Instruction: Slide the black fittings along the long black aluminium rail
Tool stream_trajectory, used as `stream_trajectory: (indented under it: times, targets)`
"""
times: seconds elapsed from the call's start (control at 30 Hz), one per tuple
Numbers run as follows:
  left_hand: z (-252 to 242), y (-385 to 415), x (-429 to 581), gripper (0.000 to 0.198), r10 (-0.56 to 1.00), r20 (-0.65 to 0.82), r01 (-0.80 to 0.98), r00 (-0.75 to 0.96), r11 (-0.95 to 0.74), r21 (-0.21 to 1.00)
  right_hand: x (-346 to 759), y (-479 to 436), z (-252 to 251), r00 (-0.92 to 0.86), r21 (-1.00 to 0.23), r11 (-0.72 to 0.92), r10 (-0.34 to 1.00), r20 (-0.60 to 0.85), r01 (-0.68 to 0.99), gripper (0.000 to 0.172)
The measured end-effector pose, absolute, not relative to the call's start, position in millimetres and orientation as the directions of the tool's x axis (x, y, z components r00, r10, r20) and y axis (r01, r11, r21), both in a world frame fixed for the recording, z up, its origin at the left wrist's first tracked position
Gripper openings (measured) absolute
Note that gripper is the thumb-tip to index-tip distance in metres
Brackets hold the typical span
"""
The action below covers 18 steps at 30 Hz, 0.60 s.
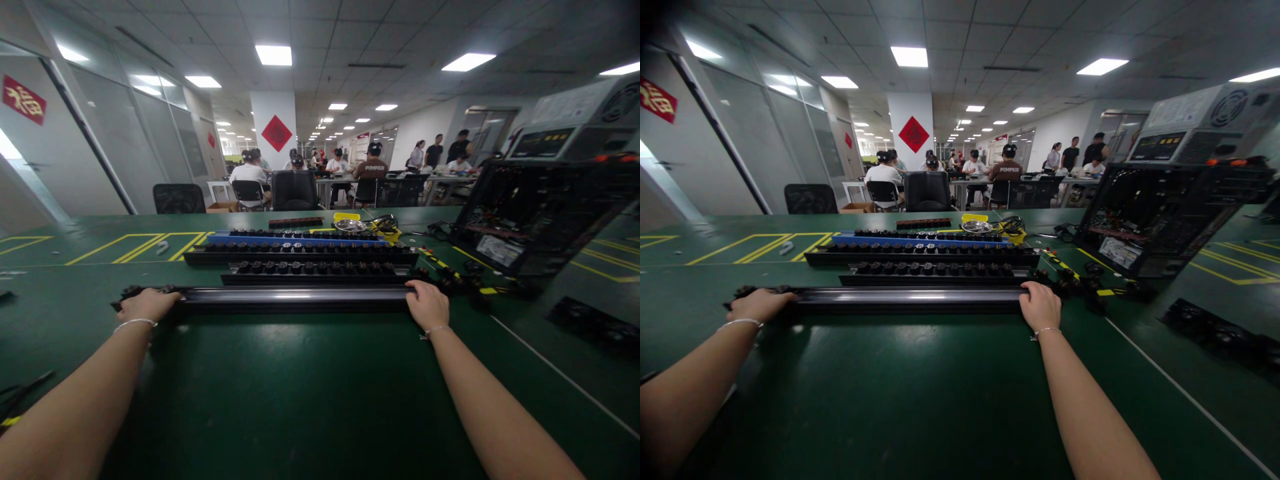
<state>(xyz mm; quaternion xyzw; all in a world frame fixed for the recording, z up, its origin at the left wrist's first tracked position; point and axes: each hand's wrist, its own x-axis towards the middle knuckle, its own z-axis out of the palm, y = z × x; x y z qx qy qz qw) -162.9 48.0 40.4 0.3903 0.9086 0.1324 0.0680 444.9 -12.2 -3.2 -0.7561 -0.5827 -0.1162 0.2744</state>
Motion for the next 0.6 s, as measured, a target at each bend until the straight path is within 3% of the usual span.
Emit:
stream_trajectory:
  times: [0.3, 0.6]
  targets:
    - [43.3, 50.8, -156.2, 0.080, 0.727, -0.060, 0.681, -0.684, 0.666, 0.305, 444.0, -12.9, -1.9, 0.287, -0.273, -0.169, 0.824, 0.488, 0.947, 0.036]
    - [33.1, 46.6, -132.6, 0.078, 0.714, 0.084, 0.689, -0.695, 0.629, 0.359, 443.3, -13.4, -1.9, 0.291, -0.290, -0.163, 0.824, 0.486, 0.943, 0.036]
